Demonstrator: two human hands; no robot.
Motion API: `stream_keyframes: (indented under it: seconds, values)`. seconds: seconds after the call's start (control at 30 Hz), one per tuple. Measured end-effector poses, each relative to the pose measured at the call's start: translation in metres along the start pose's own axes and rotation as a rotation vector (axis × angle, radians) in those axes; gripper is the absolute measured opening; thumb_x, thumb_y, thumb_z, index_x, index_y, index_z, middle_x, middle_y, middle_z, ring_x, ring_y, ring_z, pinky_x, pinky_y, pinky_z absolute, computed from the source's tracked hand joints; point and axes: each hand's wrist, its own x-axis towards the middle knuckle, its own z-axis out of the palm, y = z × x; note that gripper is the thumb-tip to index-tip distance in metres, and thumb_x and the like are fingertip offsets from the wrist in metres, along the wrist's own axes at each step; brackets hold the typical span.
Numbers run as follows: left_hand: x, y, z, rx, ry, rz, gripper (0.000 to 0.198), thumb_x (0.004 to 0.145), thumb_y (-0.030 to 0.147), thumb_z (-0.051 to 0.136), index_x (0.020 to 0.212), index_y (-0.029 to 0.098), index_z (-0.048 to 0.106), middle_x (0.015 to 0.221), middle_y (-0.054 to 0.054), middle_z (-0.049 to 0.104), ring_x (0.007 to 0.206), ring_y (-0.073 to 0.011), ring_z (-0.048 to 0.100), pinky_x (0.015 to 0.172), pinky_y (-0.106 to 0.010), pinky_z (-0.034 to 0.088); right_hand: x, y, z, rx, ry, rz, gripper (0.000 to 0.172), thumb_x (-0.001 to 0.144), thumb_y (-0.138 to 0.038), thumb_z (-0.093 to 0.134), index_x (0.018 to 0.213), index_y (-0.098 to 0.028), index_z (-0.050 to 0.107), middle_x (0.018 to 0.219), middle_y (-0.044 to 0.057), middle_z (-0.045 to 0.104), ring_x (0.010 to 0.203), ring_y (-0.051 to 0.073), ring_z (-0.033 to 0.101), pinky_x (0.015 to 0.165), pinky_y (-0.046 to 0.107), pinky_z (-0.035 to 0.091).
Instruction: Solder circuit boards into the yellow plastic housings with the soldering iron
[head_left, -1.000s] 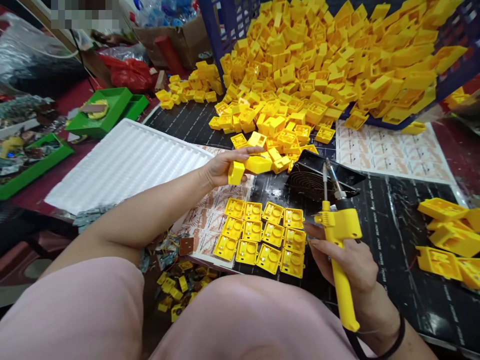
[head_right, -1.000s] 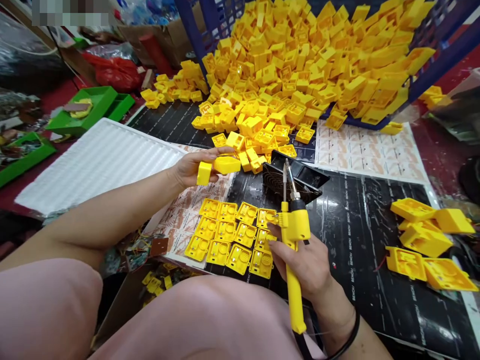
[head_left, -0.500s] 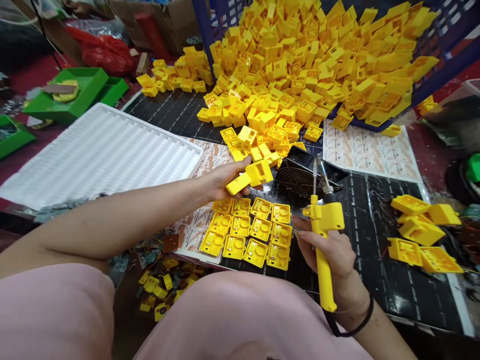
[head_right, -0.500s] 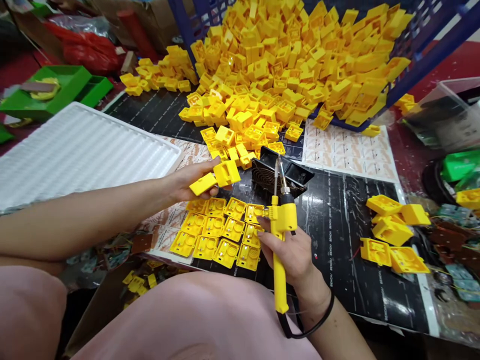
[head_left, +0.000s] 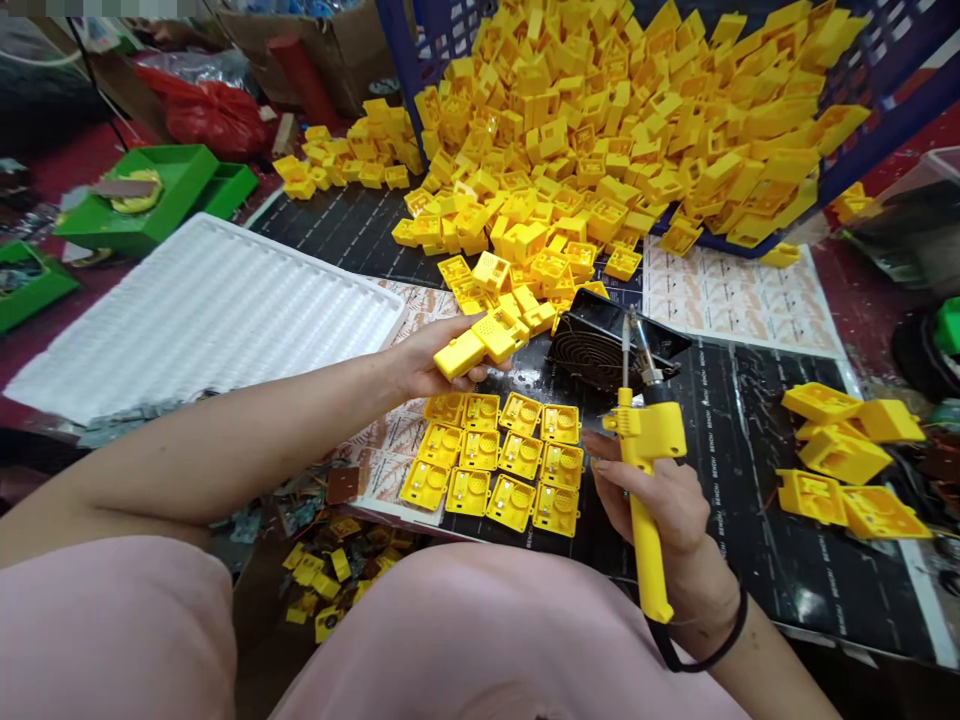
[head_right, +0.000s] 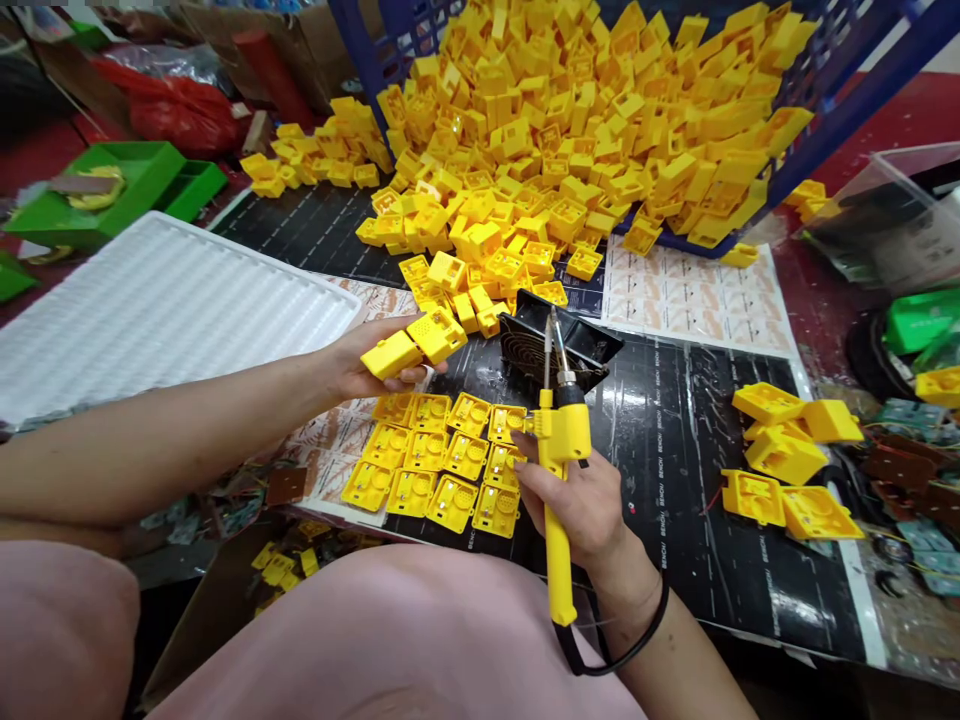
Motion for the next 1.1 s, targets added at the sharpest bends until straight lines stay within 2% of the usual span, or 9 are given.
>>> stream_keyframes:
  seconds: [0.2,0.3,0.43,0.53,0.63,0.73,0.9,1.0,1.1]
  values:
    - [0.020,0.026,-0.004,-0.111,0.357,0.117,0.039,0.110,0.046,0.039,0.119,0.020,0.066,0.066,-0.005,0.067,0.044,-0.0109,0.048,0.041,-0.018,0.036,0.001,0.002,0.001,0.030,0.006,-0.013,0.022,0.092,-0.003,0.069,0.104,-0.021,0.067,0.103,0.006,0.084,0.081,0.018,0.082,0.069,0.026,0.066]
    - [0.020,0.032,-0.012,-0.112,0.347,0.108,0.030,0.106,0.040,0.050,0.119,0.018,0.066,0.075,-0.006,0.071,0.053,-0.0119,0.054,0.051,-0.021,0.047,0.001,0.002,0.001,0.048,0.005,-0.011,0.021,0.093,-0.003,0.069,0.104,-0.021,0.066,0.105,0.007,0.084,0.086,0.018,0.082,0.078,0.028,0.068]
    - [0.010,0.025,-0.019,-0.043,0.320,0.102,0.015,0.101,0.020,0.050,0.102,0.014,0.065,0.066,-0.002,0.059,0.046,-0.0075,0.044,0.045,-0.017,0.040,-0.003,0.002,0.003,0.061,-0.004,0.008,0.022,0.093,-0.003,0.070,0.106,-0.022,0.067,0.106,0.007,0.084,0.092,0.018,0.082,0.081,0.025,0.067]
    - [0.009,0.016,-0.024,0.040,0.349,0.193,0.012,0.094,0.014,0.057,0.104,0.016,0.064,0.073,-0.001,0.060,0.056,-0.0091,0.054,0.054,-0.019,0.046,-0.004,0.002,0.005,0.051,0.001,0.000,0.023,0.093,-0.004,0.069,0.105,-0.022,0.068,0.104,0.006,0.084,0.091,0.018,0.082,0.081,0.027,0.068]
    - [0.013,0.007,-0.028,0.596,0.357,0.481,0.028,0.087,0.014,0.066,0.115,0.019,0.068,0.102,-0.006,0.071,0.087,-0.0161,0.068,0.081,-0.028,0.055,-0.003,0.001,0.005,0.055,0.024,0.002,0.025,0.091,-0.002,0.070,0.104,-0.023,0.068,0.105,0.005,0.084,0.090,0.018,0.082,0.079,0.027,0.067]
    - [0.019,-0.002,-0.026,1.364,0.230,0.720,0.031,0.090,0.024,0.065,0.119,0.020,0.073,0.132,-0.012,0.072,0.123,-0.0292,0.065,0.112,-0.045,0.046,-0.002,0.000,0.004,0.050,0.033,-0.003,0.026,0.090,-0.001,0.070,0.104,-0.023,0.068,0.105,0.005,0.084,0.085,0.017,0.082,0.078,0.026,0.067]
    - [0.031,-0.019,0.001,1.903,0.112,0.570,0.054,0.093,0.046,0.069,0.136,0.014,0.066,0.138,-0.021,0.070,0.132,-0.0434,0.059,0.115,-0.057,0.040,-0.001,0.001,0.004,0.013,0.014,-0.013,0.021,0.095,-0.005,0.068,0.105,-0.023,0.066,0.098,0.003,0.084,0.067,0.014,0.076,0.067,0.026,0.065]
    - [0.037,-0.017,0.011,1.812,0.134,0.522,0.052,0.092,0.042,0.070,0.134,0.013,0.067,0.129,-0.021,0.072,0.127,-0.0416,0.062,0.110,-0.051,0.043,-0.001,0.001,0.005,0.013,0.013,-0.009,0.019,0.095,-0.006,0.067,0.104,-0.023,0.066,0.097,0.003,0.084,0.065,0.014,0.076,0.060,0.024,0.062]
    - [0.035,-0.005,0.006,1.259,0.153,0.398,0.031,0.094,0.044,0.068,0.110,0.018,0.073,0.106,-0.015,0.076,0.094,-0.0272,0.069,0.079,-0.034,0.049,-0.002,0.001,0.005,0.048,0.029,0.002,0.022,0.093,-0.004,0.068,0.105,-0.023,0.067,0.099,0.005,0.084,0.070,0.016,0.078,0.061,0.026,0.064]
